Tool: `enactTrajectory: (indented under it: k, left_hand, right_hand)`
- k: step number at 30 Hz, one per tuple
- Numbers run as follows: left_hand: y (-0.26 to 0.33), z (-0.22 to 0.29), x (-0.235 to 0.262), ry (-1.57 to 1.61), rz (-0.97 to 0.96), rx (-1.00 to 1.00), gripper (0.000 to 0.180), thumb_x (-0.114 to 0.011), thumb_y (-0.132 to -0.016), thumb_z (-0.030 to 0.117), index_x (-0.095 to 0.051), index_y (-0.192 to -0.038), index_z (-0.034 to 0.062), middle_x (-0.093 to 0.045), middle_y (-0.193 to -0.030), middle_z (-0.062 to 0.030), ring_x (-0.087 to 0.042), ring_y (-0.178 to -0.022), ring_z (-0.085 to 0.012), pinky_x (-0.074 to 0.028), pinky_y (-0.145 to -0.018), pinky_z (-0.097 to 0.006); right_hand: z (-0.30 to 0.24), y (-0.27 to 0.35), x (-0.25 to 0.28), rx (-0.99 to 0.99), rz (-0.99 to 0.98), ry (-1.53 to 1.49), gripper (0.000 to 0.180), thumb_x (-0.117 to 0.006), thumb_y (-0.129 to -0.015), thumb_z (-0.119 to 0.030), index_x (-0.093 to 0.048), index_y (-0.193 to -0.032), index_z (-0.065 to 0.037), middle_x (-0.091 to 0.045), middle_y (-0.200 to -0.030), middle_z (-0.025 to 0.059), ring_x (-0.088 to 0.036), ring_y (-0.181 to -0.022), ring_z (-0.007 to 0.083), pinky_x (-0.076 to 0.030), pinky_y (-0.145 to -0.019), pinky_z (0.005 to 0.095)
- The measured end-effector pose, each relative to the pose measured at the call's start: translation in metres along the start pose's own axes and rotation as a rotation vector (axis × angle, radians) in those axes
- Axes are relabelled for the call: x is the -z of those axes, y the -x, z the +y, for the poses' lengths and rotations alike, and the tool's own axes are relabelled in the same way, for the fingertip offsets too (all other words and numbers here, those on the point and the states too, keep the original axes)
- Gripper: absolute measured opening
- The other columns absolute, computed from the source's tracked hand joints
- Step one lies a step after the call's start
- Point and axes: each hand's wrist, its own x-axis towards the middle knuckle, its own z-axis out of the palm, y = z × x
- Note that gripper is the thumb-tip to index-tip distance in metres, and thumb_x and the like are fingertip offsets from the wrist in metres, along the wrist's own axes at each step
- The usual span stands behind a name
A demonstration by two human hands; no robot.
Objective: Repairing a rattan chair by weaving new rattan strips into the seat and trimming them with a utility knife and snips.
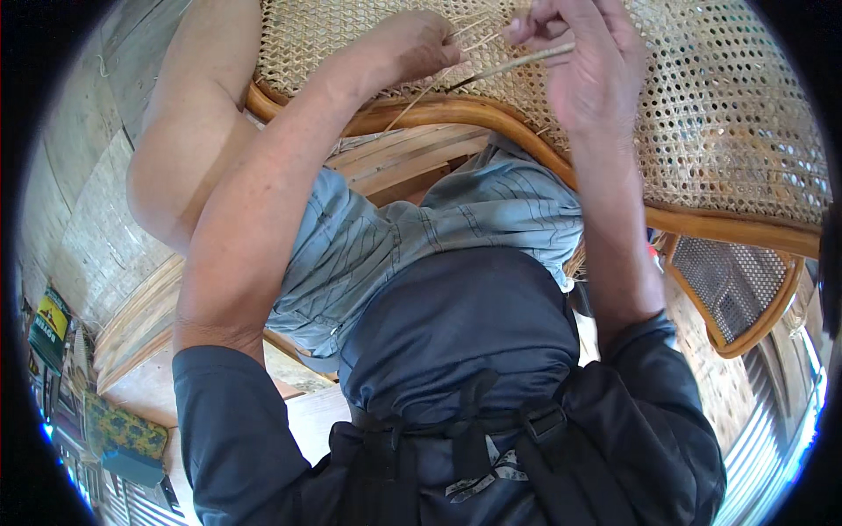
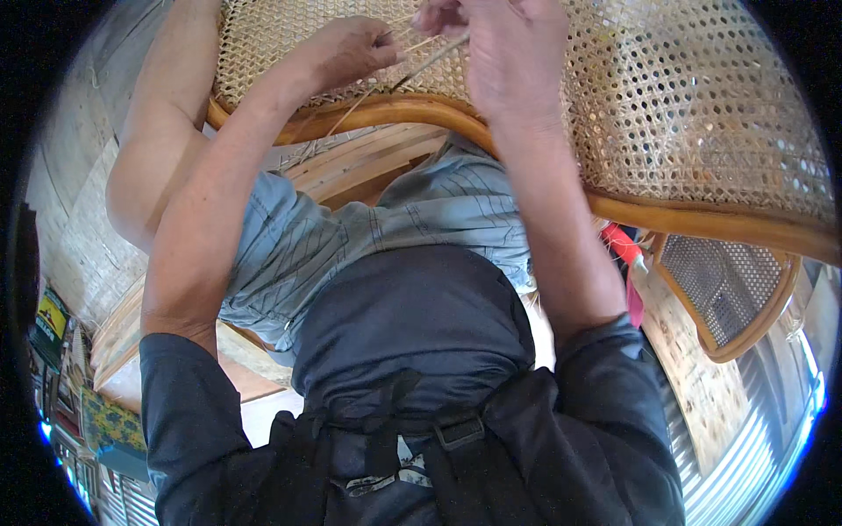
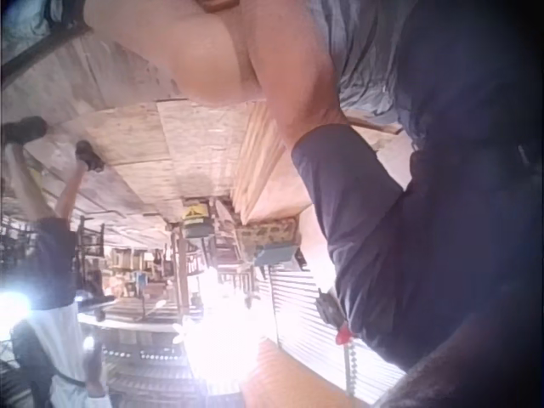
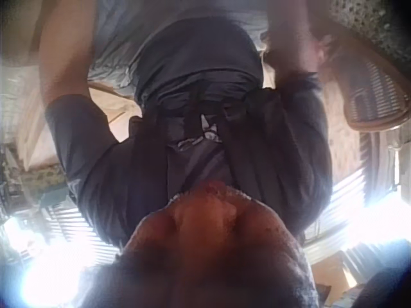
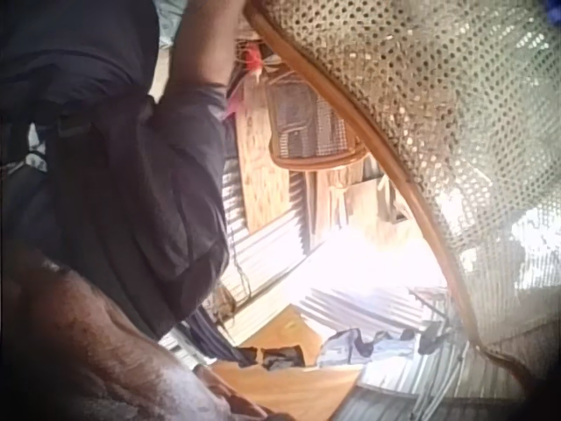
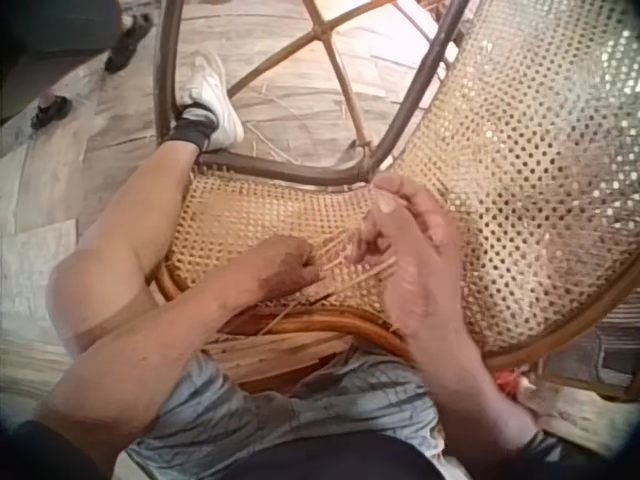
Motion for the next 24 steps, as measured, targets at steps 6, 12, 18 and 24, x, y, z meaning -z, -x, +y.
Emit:
enactTrajectory:
  k: [6,12,18,24]
  left_hand:
    - [0.0,-0.006,-0.001,0.009,-0.071,0.062,0.036,-0.063,-0.077,0.036,-0.066,-0.08,-0.0005,-0.063,-0.075,-0.0222,-0.062,-0.071,-0.0354,-0.048,-0.066,-0.043]
    - [-0.006,0.011,0.004,-0.228,-0.179,0.153,0.042,-0.065,-0.075,0.039,-0.066,-0.082,-0.002,-0.064,-0.081,-0.0224,-0.063,-0.078,-0.0364,-0.049,-0.072,-0.042]
    - [-0.006,0.01,0.001,-0.32,-0.187,0.12,0.04,-0.066,-0.076,0.038,-0.067,-0.086,-0.0009,-0.066,-0.086,-0.0187,-0.064,-0.08,-0.0341,-0.05,-0.073,-0.041]
    - [-0.021,0.023,0.012,-0.344,-0.413,0.234,0.041,-0.066,-0.075,0.035,-0.063,-0.095,-0.0006,-0.063,-0.082,-0.0183,-0.061,-0.078,-0.0287,-0.049,-0.07,-0.038]
  right_hand:
    - [0.052,0.025,-0.019,0.054,-0.155,-0.245,0.018,-0.052,-0.093,-0.017,-0.058,-0.091,0.0,-0.044,-0.063,-0.002,-0.041,-0.057,0.0073,-0.035,-0.052,0.023]
    - [-0.007,0.001,0.027,0.061,-0.223,-0.64,0.032,-0.044,-0.096,-0.03,-0.053,-0.084,-0.002,-0.034,-0.053,-0.0029,-0.031,-0.046,0.0085,-0.03,-0.046,0.024]
    - [0.039,0.008,0.028,0.0,-0.175,-0.624,0.032,-0.044,-0.094,-0.027,-0.058,-0.088,0.001,-0.034,-0.048,-0.0017,-0.037,-0.042,0.0138,-0.032,-0.043,0.0303]
    - [0.065,0.018,0.025,-0.119,-0.065,-0.673,0.055,-0.027,-0.095,-0.047,-0.054,-0.082,-0.001,-0.018,-0.048,-0.0059,-0.018,-0.042,0.0089,-0.02,-0.043,0.0276]
